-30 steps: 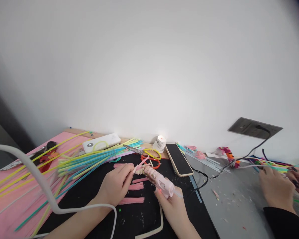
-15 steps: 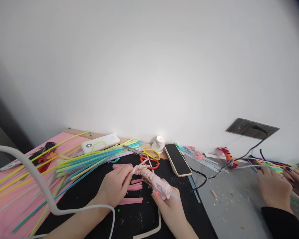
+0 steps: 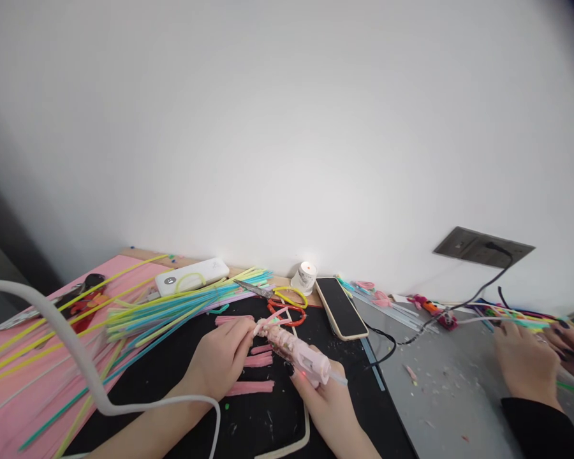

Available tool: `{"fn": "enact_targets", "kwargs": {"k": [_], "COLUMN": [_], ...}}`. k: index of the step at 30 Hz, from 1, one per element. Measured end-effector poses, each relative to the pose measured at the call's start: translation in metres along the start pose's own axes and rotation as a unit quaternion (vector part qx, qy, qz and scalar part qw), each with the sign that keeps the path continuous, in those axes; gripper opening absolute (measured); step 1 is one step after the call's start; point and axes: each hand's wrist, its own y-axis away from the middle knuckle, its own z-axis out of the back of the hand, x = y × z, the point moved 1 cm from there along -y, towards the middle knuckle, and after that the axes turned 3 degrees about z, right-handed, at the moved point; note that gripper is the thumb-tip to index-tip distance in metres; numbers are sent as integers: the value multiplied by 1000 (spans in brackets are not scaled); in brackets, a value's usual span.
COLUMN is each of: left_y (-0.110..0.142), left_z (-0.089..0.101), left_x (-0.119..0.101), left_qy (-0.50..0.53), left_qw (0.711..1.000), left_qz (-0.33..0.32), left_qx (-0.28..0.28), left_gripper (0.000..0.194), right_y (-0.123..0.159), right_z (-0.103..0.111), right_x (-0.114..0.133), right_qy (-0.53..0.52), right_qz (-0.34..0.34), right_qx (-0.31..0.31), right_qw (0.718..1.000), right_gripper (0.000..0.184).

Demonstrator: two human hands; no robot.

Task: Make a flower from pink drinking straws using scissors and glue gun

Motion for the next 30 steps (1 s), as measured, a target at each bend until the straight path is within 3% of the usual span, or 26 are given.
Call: {"fn": "enact_targets", "kwargs": {"k": [9,16,30], "left_y": [0,2,2], "left_z": [-1,-2,0], "left_x": [1,5,6], "left_qy": [-3,4,8], "left_qw": [1000,1000,999], "left_qz": [2,19,24], "left_qx": [0,16,24], "left_gripper": [26,24,22], "right_y": [-3,-3,-3], "right_z": [0,0,0], "right_x": [3,0,-2], "right_qy": [-18,7,-23], "right_qz": [3,-1,-47], "right_qx": [43,12,19], "right_qw": [999,1000,998], "right_gripper": [17,17,16]}}
